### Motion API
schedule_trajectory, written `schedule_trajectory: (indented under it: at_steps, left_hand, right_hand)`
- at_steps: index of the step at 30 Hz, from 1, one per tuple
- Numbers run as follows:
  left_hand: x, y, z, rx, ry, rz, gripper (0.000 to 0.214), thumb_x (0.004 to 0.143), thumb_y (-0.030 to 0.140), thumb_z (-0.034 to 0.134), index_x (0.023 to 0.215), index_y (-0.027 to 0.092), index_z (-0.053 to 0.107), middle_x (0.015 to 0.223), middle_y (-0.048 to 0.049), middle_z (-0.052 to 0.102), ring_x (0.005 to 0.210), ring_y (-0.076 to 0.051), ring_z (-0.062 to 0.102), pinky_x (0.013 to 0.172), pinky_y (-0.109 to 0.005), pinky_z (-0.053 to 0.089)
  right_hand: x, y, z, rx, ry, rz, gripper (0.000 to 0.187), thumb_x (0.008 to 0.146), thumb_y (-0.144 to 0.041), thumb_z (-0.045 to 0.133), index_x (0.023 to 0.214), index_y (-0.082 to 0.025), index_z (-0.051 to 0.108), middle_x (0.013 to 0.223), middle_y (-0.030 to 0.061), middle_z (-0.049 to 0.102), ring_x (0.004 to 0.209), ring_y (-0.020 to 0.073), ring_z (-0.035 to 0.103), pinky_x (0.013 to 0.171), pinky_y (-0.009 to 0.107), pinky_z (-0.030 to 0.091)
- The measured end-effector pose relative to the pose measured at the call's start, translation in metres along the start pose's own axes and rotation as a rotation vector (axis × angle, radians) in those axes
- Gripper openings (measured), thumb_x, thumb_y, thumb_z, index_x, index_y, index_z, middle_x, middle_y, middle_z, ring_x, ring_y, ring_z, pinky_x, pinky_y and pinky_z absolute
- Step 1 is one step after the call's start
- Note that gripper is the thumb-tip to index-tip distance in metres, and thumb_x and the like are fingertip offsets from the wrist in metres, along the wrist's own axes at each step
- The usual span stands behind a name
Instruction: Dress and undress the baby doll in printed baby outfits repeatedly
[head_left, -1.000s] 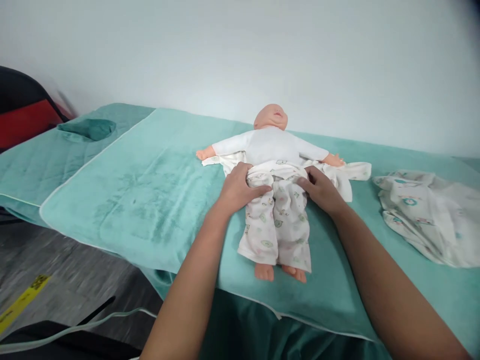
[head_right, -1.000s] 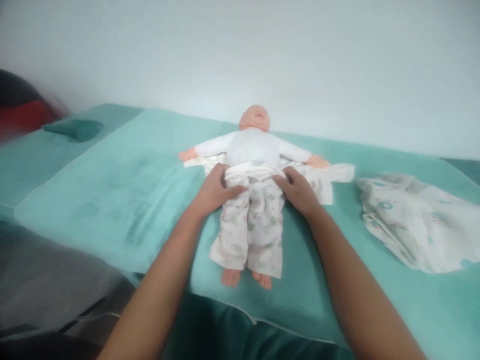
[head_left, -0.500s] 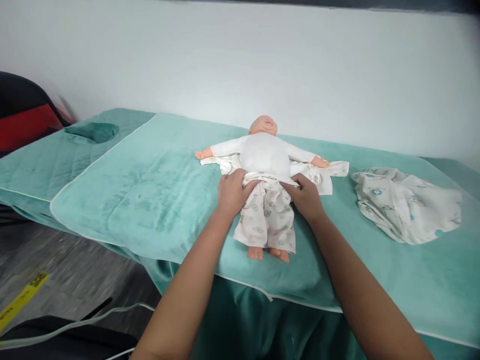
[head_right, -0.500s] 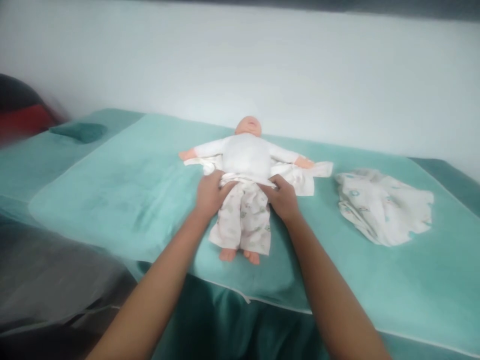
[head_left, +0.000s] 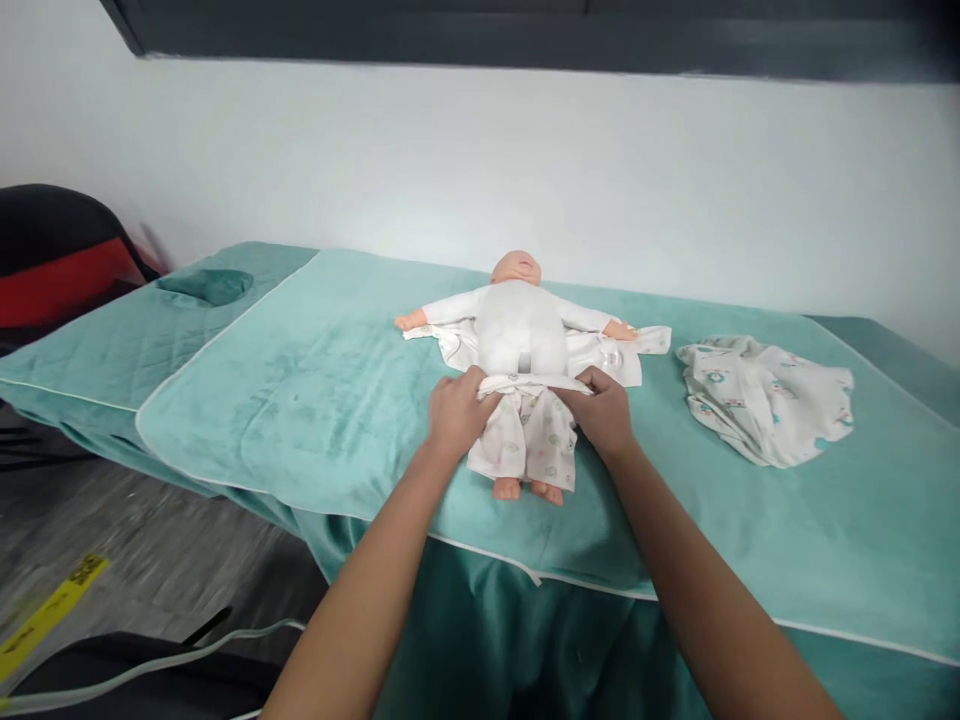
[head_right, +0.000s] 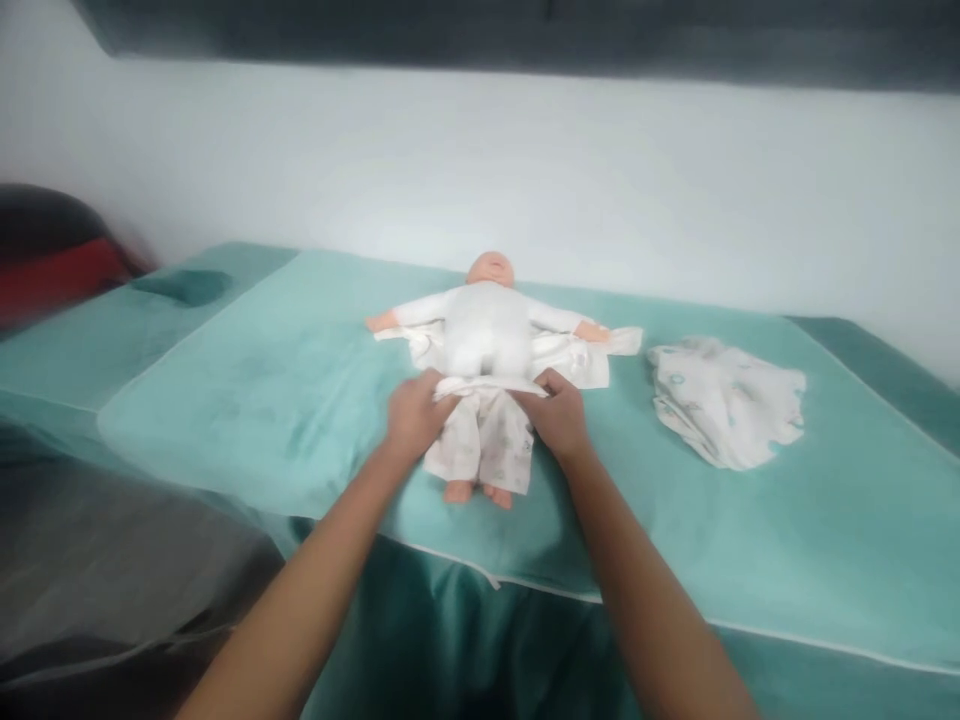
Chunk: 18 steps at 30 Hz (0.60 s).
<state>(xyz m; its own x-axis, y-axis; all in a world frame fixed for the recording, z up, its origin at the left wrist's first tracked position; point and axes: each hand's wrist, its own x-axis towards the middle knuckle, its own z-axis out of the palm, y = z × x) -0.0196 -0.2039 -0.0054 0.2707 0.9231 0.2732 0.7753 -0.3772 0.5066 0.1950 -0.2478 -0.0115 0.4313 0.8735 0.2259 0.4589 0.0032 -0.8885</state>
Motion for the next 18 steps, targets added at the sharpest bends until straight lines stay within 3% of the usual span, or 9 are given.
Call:
schedule_trajectory:
  at_steps: [2,6,9,12,15,18]
  left_hand:
    - [-0.004,-0.001,-0.008,-0.108,-0.071,-0.041,0.027,0.090,0.047,0.058,0.097,0.021,0.060,0.086,-0.0022,0.065,0.084,-0.022,0.060,0.076,-0.032,0.043]
    - [-0.014,-0.009,-0.029,-0.304,-0.248,0.139,0.052,0.076,0.050,0.074,0.116,0.020,0.057,0.113,-0.0058,0.061,0.104,-0.024,0.058,0.088,-0.034,0.046]
    - [-0.023,-0.006,-0.038,-0.243,-0.294,0.255,0.058,0.070,0.044,0.081,0.118,0.020,0.058,0.119,-0.0074,0.058,0.111,-0.026,0.054,0.094,-0.037,0.045]
    - [-0.029,0.004,-0.041,-0.118,-0.261,0.305,0.033,0.079,0.039,0.075,0.104,0.021,0.065,0.111,-0.0060,0.063,0.109,-0.026,0.055,0.095,-0.038,0.044]
    - [-0.037,0.012,-0.046,-0.051,-0.254,0.213,0.021,0.084,0.038,0.069,0.094,0.019,0.066,0.101,-0.0064,0.067,0.104,-0.026,0.059,0.092,-0.037,0.046]
    - [-0.051,0.011,-0.056,-0.078,-0.277,0.165,0.031,0.086,0.033,0.064,0.114,0.022,0.063,0.112,-0.0069,0.066,0.107,-0.025,0.061,0.093,-0.036,0.048]
  right_hand:
    - [-0.006,-0.002,-0.003,-0.017,-0.073,0.001,0.038,0.071,-0.049,0.074,0.067,-0.021,0.048,0.059,-0.0064,0.048,0.061,0.0128,0.045,0.059,0.026,0.036]
    - [-0.023,-0.004,-0.019,-0.089,-0.330,-0.078,0.039,0.076,-0.054,0.069,0.095,-0.020,0.062,0.089,0.0002,0.064,0.080,0.0185,0.057,0.072,0.029,0.043]
    - [-0.035,-0.004,-0.023,-0.132,-0.444,-0.094,0.038,0.075,-0.054,0.070,0.091,-0.020,0.064,0.082,-0.0007,0.064,0.074,0.0179,0.055,0.066,0.028,0.040]
    - [-0.041,-0.004,-0.017,-0.062,-0.340,-0.014,0.033,0.075,-0.051,0.069,0.072,-0.020,0.056,0.065,-0.0043,0.054,0.065,0.0148,0.048,0.061,0.027,0.036]
    - [-0.042,-0.006,-0.013,0.040,-0.228,0.047,0.034,0.077,-0.048,0.063,0.067,-0.022,0.045,0.059,-0.0063,0.045,0.060,0.0128,0.043,0.057,0.026,0.034]
    - [-0.048,-0.009,-0.023,0.047,-0.308,0.027,0.031,0.075,-0.048,0.066,0.075,-0.021,0.051,0.066,-0.0053,0.051,0.065,0.0142,0.049,0.061,0.027,0.039]
